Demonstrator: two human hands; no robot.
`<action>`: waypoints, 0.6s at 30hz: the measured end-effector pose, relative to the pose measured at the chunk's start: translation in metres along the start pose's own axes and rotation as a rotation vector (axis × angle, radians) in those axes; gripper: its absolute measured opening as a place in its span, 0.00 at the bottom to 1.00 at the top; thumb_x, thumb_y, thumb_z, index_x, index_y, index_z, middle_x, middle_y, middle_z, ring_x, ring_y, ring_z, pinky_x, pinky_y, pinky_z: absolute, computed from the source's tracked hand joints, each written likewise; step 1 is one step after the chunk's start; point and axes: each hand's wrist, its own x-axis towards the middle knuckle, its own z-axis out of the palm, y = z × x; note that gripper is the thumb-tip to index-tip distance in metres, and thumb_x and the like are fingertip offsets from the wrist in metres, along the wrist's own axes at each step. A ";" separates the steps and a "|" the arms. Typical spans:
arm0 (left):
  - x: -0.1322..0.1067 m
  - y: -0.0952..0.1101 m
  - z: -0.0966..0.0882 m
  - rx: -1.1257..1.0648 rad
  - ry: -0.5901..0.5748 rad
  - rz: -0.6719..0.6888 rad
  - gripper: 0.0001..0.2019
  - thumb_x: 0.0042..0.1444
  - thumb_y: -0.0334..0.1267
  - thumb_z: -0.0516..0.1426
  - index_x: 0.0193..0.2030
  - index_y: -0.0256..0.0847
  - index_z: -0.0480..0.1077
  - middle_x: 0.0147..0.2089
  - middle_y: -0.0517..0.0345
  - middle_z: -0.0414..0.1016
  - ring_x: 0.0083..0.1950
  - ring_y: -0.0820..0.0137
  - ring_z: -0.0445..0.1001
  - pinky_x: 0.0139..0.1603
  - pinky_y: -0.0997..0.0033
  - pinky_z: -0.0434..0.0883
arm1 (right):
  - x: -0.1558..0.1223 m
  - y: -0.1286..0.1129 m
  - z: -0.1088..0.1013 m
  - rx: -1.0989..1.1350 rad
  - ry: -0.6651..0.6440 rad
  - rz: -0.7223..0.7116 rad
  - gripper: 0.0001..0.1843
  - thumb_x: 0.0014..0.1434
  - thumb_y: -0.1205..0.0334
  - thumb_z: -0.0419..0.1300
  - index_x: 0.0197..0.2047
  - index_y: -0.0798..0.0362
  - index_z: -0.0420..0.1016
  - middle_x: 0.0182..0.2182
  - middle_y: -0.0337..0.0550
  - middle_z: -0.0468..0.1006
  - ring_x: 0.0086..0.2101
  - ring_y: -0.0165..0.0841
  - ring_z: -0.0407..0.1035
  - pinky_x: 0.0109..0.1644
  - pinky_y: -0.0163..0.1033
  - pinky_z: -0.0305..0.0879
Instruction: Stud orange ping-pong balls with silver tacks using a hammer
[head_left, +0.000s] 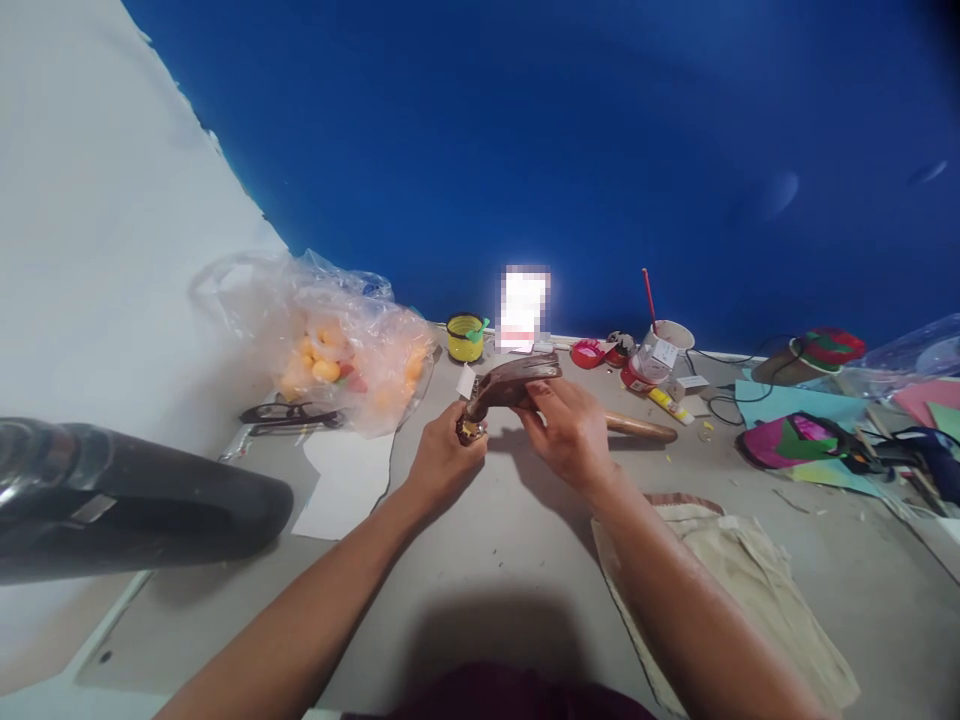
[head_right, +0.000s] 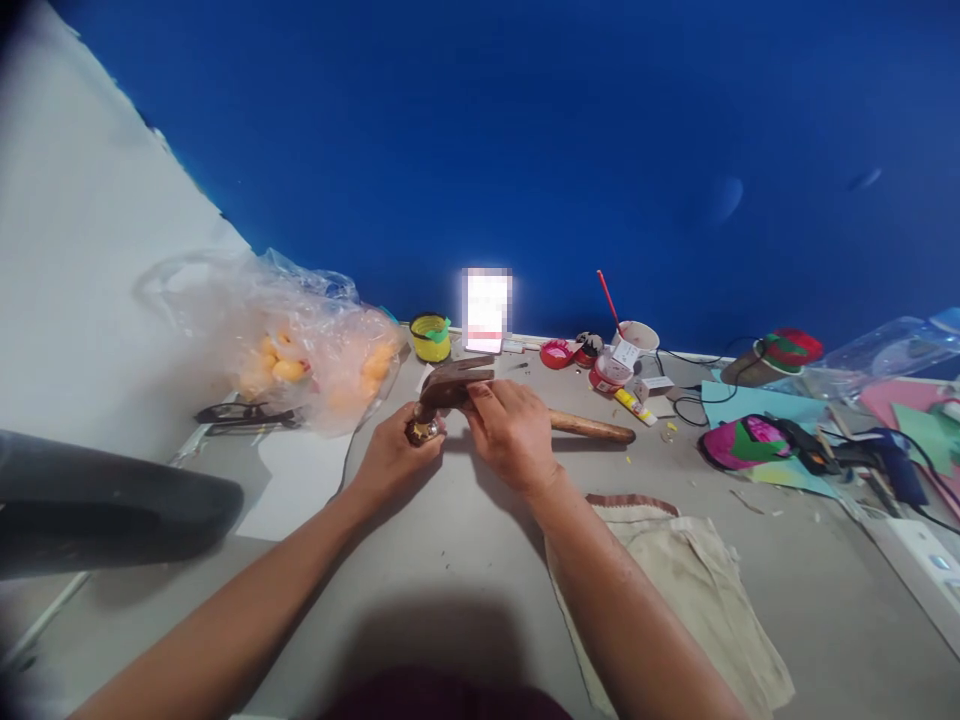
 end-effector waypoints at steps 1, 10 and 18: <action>0.000 0.000 -0.001 -0.013 -0.002 -0.010 0.07 0.49 0.34 0.58 0.37 0.42 0.72 0.32 0.59 0.77 0.33 0.67 0.72 0.38 0.68 0.68 | 0.000 0.000 0.001 0.007 -0.019 -0.014 0.08 0.71 0.61 0.56 0.42 0.53 0.76 0.30 0.44 0.76 0.32 0.37 0.65 0.36 0.41 0.53; 0.002 -0.004 0.004 0.012 0.024 0.007 0.09 0.49 0.32 0.58 0.39 0.43 0.72 0.33 0.60 0.77 0.33 0.67 0.72 0.38 0.68 0.68 | -0.001 -0.001 0.002 0.017 -0.038 -0.014 0.08 0.71 0.61 0.56 0.42 0.53 0.76 0.31 0.44 0.76 0.32 0.36 0.65 0.37 0.41 0.53; 0.003 -0.004 -0.001 -0.039 -0.034 0.001 0.04 0.50 0.37 0.59 0.33 0.41 0.72 0.28 0.62 0.72 0.31 0.69 0.68 0.35 0.70 0.64 | 0.002 -0.002 -0.002 0.021 0.020 -0.039 0.10 0.71 0.61 0.56 0.37 0.52 0.75 0.30 0.44 0.76 0.32 0.37 0.65 0.38 0.41 0.54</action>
